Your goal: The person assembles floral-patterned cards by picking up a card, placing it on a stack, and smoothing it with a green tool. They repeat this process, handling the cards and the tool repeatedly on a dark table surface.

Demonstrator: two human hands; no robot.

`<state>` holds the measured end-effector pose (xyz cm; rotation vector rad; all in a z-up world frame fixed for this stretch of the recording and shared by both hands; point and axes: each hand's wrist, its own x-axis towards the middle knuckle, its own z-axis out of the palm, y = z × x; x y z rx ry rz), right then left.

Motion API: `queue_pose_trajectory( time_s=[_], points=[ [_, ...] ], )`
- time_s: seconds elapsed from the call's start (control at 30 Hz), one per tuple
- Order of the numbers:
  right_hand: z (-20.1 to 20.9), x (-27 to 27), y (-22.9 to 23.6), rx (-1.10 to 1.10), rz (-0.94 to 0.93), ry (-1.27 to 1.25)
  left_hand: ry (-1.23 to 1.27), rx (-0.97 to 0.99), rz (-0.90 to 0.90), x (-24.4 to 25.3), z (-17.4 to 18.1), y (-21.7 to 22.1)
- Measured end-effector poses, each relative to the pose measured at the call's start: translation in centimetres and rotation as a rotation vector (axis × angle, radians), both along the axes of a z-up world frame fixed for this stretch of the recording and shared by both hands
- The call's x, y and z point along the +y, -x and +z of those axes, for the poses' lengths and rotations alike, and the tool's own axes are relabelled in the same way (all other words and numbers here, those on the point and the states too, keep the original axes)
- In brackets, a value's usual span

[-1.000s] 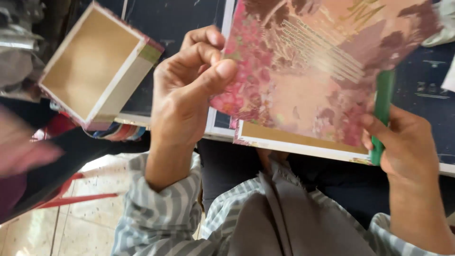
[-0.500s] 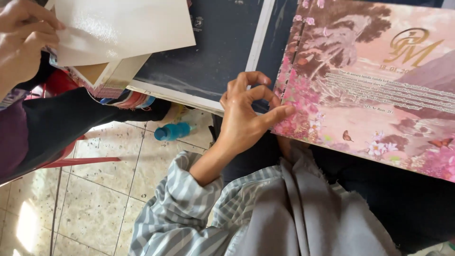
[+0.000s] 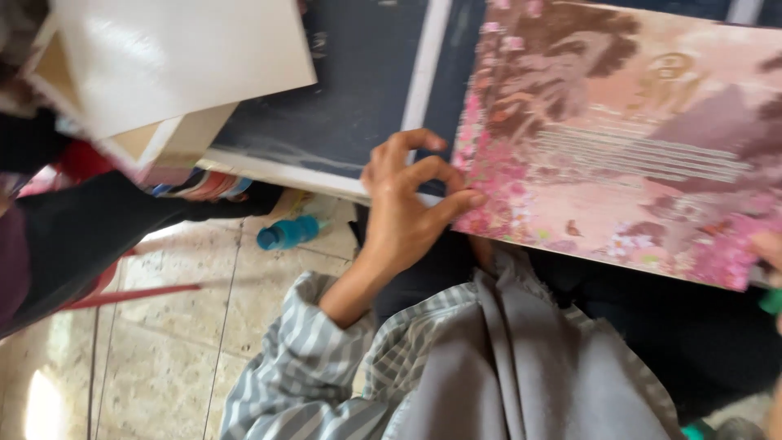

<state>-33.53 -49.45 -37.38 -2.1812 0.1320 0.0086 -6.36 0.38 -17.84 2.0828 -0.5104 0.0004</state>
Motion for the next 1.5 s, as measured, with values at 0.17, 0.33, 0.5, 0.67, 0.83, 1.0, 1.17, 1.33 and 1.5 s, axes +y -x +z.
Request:
queue_pose_trajectory(
  time_s=[0.17,0.33,0.5,0.67,0.83,1.0,1.17,1.33,1.5],
  points=[
    [15.9,15.3,-8.7,0.034,-0.77,-0.18,-0.055,-0.084,-0.037,-0.4,0.8,0.0],
    [20.2,18.2,-10.6,-0.005,-0.677,-0.049,-0.139,-0.085,0.015,-0.5,1.0,0.3],
    [21.4,18.7,-11.0,-0.086,-0.55,0.001,-0.152,-0.108,-0.002,-0.6,0.7,0.4],
    [21.1,18.4,-10.4,-0.097,-0.509,0.047,-0.296,-0.297,0.041,-1.4,1.9,1.3],
    [15.8,15.3,-8.7,-0.061,-0.544,0.16,-0.222,-0.338,-0.449,-4.4,0.4,1.4],
    [17.7,16.9,-10.0,0.181,-0.57,0.078,-0.74,-0.535,-0.234,-8.7,-0.9,-1.5],
    [20.5,18.7,-11.4,0.439,-0.687,0.017,-0.877,-0.44,-0.198,-9.7,0.1,-3.0],
    [12.7,12.1,-7.7,0.084,-0.518,0.001,-0.915,-0.457,-0.173,-9.6,0.5,-2.9],
    [13.4,13.2,-8.2,-0.011,-0.481,0.043,-0.908,-0.449,-0.156,-9.7,0.2,-2.4]
  ],
)
